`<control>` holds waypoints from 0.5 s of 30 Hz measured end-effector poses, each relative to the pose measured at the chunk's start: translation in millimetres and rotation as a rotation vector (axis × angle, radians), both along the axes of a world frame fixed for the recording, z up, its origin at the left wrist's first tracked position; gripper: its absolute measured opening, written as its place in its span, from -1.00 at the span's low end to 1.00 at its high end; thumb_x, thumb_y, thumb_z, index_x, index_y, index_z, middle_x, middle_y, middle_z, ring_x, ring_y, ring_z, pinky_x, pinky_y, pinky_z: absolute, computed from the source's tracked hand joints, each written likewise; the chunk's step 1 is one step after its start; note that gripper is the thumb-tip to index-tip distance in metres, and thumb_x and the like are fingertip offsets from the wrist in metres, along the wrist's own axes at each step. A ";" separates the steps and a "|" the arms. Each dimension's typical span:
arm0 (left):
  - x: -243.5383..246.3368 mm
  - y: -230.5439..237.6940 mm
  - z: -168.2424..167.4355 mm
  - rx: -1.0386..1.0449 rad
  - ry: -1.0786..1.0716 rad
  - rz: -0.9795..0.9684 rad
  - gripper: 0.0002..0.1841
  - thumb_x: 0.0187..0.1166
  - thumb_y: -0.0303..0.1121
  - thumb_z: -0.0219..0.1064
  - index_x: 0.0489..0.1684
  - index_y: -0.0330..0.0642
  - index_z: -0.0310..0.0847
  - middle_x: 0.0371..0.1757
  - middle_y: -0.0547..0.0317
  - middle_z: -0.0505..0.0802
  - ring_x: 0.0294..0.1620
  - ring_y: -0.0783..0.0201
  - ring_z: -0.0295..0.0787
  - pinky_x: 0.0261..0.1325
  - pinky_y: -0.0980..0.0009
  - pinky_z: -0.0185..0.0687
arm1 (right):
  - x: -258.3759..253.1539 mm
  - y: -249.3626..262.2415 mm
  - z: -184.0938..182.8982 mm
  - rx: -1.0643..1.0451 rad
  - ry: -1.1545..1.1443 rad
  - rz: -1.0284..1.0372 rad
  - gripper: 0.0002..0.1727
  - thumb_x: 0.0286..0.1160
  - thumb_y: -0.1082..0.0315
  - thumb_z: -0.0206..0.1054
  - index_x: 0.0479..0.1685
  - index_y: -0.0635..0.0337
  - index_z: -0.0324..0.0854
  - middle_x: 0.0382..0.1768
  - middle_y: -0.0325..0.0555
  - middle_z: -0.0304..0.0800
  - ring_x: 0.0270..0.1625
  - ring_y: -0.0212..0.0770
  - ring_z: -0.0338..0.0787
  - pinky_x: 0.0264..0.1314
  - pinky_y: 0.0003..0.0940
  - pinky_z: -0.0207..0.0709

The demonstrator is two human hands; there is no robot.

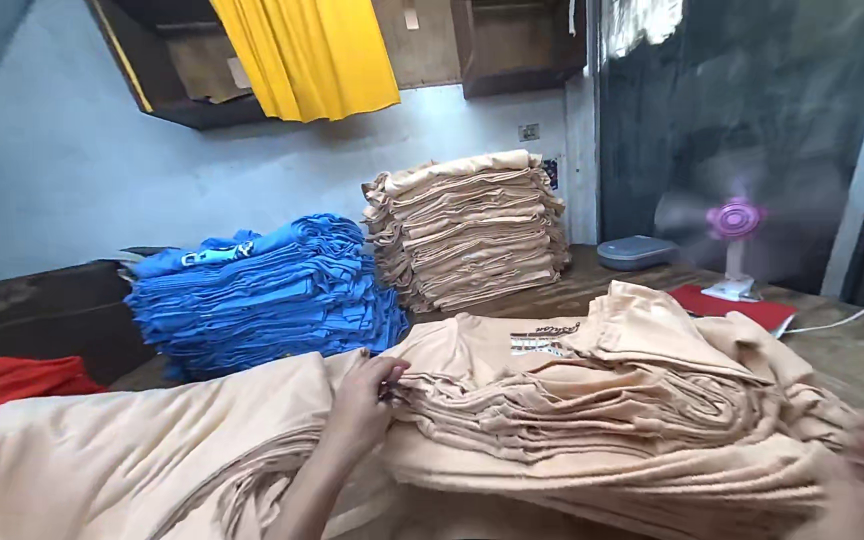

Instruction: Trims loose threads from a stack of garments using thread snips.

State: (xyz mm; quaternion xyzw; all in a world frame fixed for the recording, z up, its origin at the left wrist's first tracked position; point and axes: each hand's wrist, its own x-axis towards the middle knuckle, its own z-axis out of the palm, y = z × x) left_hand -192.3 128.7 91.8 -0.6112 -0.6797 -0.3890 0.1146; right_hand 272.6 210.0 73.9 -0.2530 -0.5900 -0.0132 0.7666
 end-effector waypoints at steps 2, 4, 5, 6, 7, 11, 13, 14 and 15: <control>4.4 32.7 -3.1 -0.077 0.086 -0.064 -0.69 0.71 -0.36 0.18 0.27 0.01 0.79 0.41 0.13 0.79 0.52 0.00 0.60 0.58 -0.19 0.41 | -46.5 -16.3 21.5 0.011 -0.360 0.099 -0.78 0.63 0.27 0.23 0.12 0.08 0.65 0.22 -0.22 0.78 0.43 -0.33 0.67 0.53 -0.25 0.54; 13.7 50.1 -8.6 -0.292 0.059 -0.092 -0.62 0.66 -0.40 0.18 0.38 0.02 0.73 0.42 0.10 0.78 0.53 0.02 0.61 0.62 -0.15 0.40 | -99.7 -14.1 29.3 -0.001 -0.546 0.102 -0.59 0.50 0.14 0.35 0.26 0.12 0.71 0.29 -0.05 0.80 0.45 -0.10 0.70 0.51 -0.03 0.59; 16.6 53.2 -14.0 -0.351 0.041 -0.085 -0.58 0.56 -0.47 0.20 0.37 0.00 0.74 0.35 0.08 0.81 0.47 0.01 0.64 0.60 -0.14 0.40 | -122.0 -10.3 27.7 -0.050 -0.638 0.082 -0.38 0.44 -0.02 0.42 0.44 0.13 0.62 0.42 0.01 0.72 0.53 -0.02 0.66 0.55 0.05 0.56; 18.2 51.7 -20.3 -0.362 0.040 -0.075 -0.60 0.48 -0.52 0.24 0.27 -0.06 0.76 0.25 0.05 0.83 0.40 -0.01 0.67 0.55 -0.15 0.42 | -138.6 -6.3 24.3 -0.138 -0.762 0.077 -0.12 0.38 -0.20 0.45 0.65 0.13 0.44 0.55 0.07 0.60 0.59 0.05 0.59 0.59 0.12 0.49; 18.2 47.4 -26.6 -0.345 0.057 -0.061 -0.65 0.42 -0.55 0.27 0.13 -0.11 0.77 0.13 0.04 0.83 0.31 -0.03 0.69 0.46 -0.16 0.46 | -150.2 -3.2 21.9 -0.258 -0.917 0.084 0.08 0.29 -0.33 0.48 0.79 0.12 0.26 0.60 0.11 0.54 0.58 0.10 0.59 0.58 0.16 0.47; 15.0 26.5 -57.6 -0.187 0.116 -0.041 -0.71 0.17 -0.65 0.38 -0.14 -0.18 0.75 -0.12 0.04 0.83 0.08 -0.07 0.75 0.25 -0.13 0.60 | -160.6 -12.8 -2.7 -0.430 -1.179 0.056 -0.04 0.14 0.13 0.57 0.74 0.10 0.36 0.28 -0.01 0.81 0.08 0.07 0.87 0.13 0.11 0.70; 18.9 19.9 -64.8 -0.107 0.149 -0.032 -0.68 0.10 -0.67 0.42 -0.16 -0.19 0.77 -0.16 0.01 0.83 0.03 -0.10 0.77 0.18 -0.16 0.62 | -156.9 -16.7 -21.0 -0.303 -1.092 -0.009 -0.13 -0.08 0.23 0.66 0.52 0.12 0.58 0.07 -0.06 0.89 -0.19 0.02 0.90 -0.16 0.02 0.77; 22.3 15.0 -68.0 -0.085 0.165 -0.024 -0.67 0.09 -0.68 0.43 -0.17 -0.18 0.77 -0.18 0.01 0.83 0.00 -0.10 0.77 0.13 -0.17 0.62 | -155.2 -17.7 -27.4 -0.252 -1.065 -0.019 -0.14 -0.13 0.22 0.69 0.46 0.12 0.61 0.01 -0.08 0.90 -0.26 -0.01 0.89 -0.24 -0.01 0.76; 25.4 10.4 -69.8 -0.080 0.182 -0.019 -0.68 0.08 -0.68 0.43 -0.18 -0.18 0.77 -0.19 0.01 0.82 -0.02 -0.10 0.78 0.11 -0.16 0.63 | -152.9 -18.2 -31.4 -0.217 -1.045 -0.006 -0.13 -0.14 0.21 0.71 0.46 0.13 0.61 -0.01 -0.09 0.91 -0.29 -0.03 0.89 -0.28 -0.02 0.77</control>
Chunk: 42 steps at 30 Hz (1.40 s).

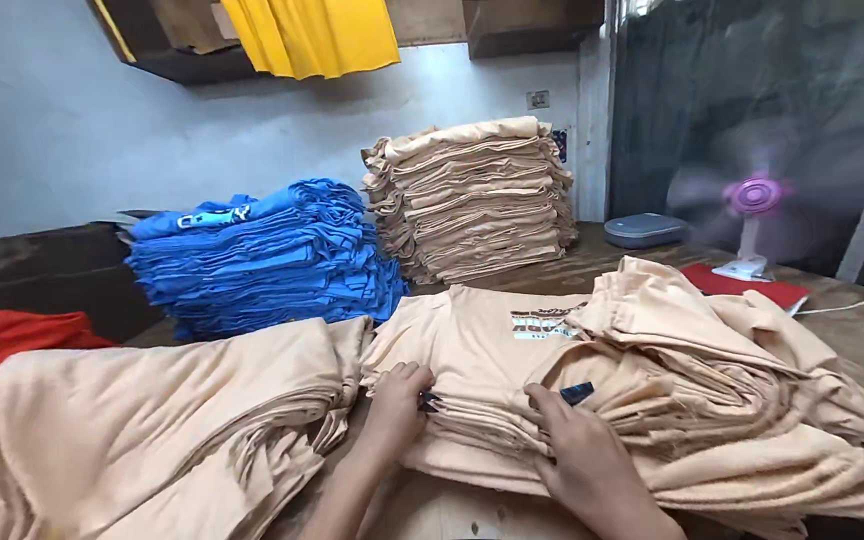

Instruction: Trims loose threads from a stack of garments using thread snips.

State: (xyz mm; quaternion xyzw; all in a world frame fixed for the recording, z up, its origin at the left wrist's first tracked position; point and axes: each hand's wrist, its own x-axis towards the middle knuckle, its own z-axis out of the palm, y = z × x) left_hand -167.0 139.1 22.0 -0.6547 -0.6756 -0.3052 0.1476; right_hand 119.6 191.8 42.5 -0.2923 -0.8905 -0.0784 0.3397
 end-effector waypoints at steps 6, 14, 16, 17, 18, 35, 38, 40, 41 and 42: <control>25.9 -36.1 -2.0 0.003 0.081 -0.056 -0.67 -0.02 -0.67 0.53 -0.26 -0.17 0.76 -0.22 -0.02 0.85 -0.08 -0.13 0.83 0.01 -0.19 0.69 | 40.5 -17.6 -6.1 0.000 0.102 0.212 -0.22 0.09 0.27 0.66 0.47 0.24 0.56 -0.15 -0.04 0.92 -0.40 -0.10 0.88 -0.36 -0.11 0.78; 47.8 -71.7 -19.6 0.147 0.167 0.032 -0.70 0.09 -0.52 0.47 -0.16 -0.16 0.75 -0.26 0.04 0.80 -0.19 -0.08 0.79 -0.19 -0.05 0.71 | 69.9 -52.8 2.1 -0.246 0.442 0.273 -0.63 0.62 0.06 0.33 0.07 0.16 0.82 -0.16 -0.02 0.82 -0.09 -0.26 0.77 -0.03 -0.35 0.69; 50.0 -64.6 -12.7 0.139 0.199 0.061 -0.66 -0.03 -0.56 0.48 -0.20 -0.15 0.74 -0.30 0.05 0.78 -0.23 -0.07 0.78 -0.24 -0.03 0.70 | 48.7 -58.4 20.5 -0.080 0.465 0.109 -0.64 0.58 0.03 0.35 0.06 0.09 0.83 -0.11 -0.06 0.80 0.04 -0.17 0.75 0.15 -0.22 0.63; 52.3 -62.6 -8.3 0.128 0.211 0.081 -0.62 -0.12 -0.56 0.51 -0.22 -0.14 0.74 -0.32 0.06 0.77 -0.25 -0.08 0.78 -0.26 -0.03 0.69 | 35.5 -59.0 27.9 -0.034 0.450 0.038 -0.55 0.51 -0.07 0.39 0.12 0.09 0.84 -0.04 -0.03 0.80 0.09 -0.11 0.75 0.17 -0.14 0.63; 54.3 -61.8 -4.9 0.126 0.220 0.102 -0.59 -0.19 -0.55 0.52 -0.23 -0.14 0.74 -0.34 0.06 0.77 -0.26 -0.09 0.78 -0.28 -0.04 0.68 | 21.5 -57.6 31.4 -0.002 0.432 -0.032 -0.45 0.44 -0.16 0.43 0.16 0.08 0.85 0.01 -0.03 0.81 0.09 -0.06 0.75 0.13 -0.09 0.64; 90.4 -88.5 34.8 0.329 -0.194 -0.167 -0.79 0.60 -0.12 0.44 -0.12 -0.04 0.85 -0.51 0.35 0.68 -0.52 0.56 0.47 -0.48 0.62 0.35 | 20.7 -68.4 14.4 0.048 0.510 -0.011 -0.65 0.36 -0.09 0.57 0.05 -0.20 0.87 -0.08 -0.18 0.74 -0.04 -0.23 0.64 0.11 -0.17 0.42; 96.8 -78.9 35.3 0.360 -0.190 -0.199 -0.81 0.58 -0.14 0.43 -0.14 -0.02 0.84 -0.48 0.39 0.69 -0.51 0.61 0.48 -0.47 0.68 0.37 | -1.9 -45.7 5.9 0.151 0.608 0.029 -0.85 0.35 0.00 0.56 -0.19 -0.32 0.94 0.00 -0.20 0.80 0.07 -0.25 0.65 0.15 -0.23 0.46; 97.0 -77.7 34.8 0.340 -0.211 -0.191 -0.79 0.55 -0.13 0.46 -0.14 -0.03 0.84 -0.45 0.36 0.71 -0.47 0.59 0.52 -0.44 0.66 0.42 | 5.8 -50.4 4.0 0.084 0.622 0.140 -0.97 0.39 0.05 0.58 -0.27 -0.39 0.89 -0.04 -0.38 0.75 0.15 -0.37 0.60 0.28 -0.32 0.39; 95.1 -78.8 34.8 0.312 -0.223 -0.181 -0.77 0.52 -0.11 0.49 -0.10 -0.03 0.84 -0.42 0.36 0.73 -0.43 0.56 0.55 -0.39 0.62 0.47 | 12.5 -56.2 4.4 0.025 0.604 0.187 -0.97 0.40 0.04 0.58 -0.28 -0.38 0.87 -0.07 -0.43 0.73 0.17 -0.41 0.58 0.33 -0.35 0.36; 92.7 -81.0 34.1 0.272 -0.237 -0.178 -0.72 0.49 -0.07 0.51 -0.04 -0.01 0.83 -0.39 0.36 0.73 -0.38 0.52 0.56 -0.31 0.55 0.49 | 19.8 -62.6 4.1 -0.054 0.578 0.237 -0.96 0.41 0.06 0.59 -0.30 -0.33 0.88 -0.11 -0.42 0.73 0.16 -0.41 0.58 0.34 -0.34 0.34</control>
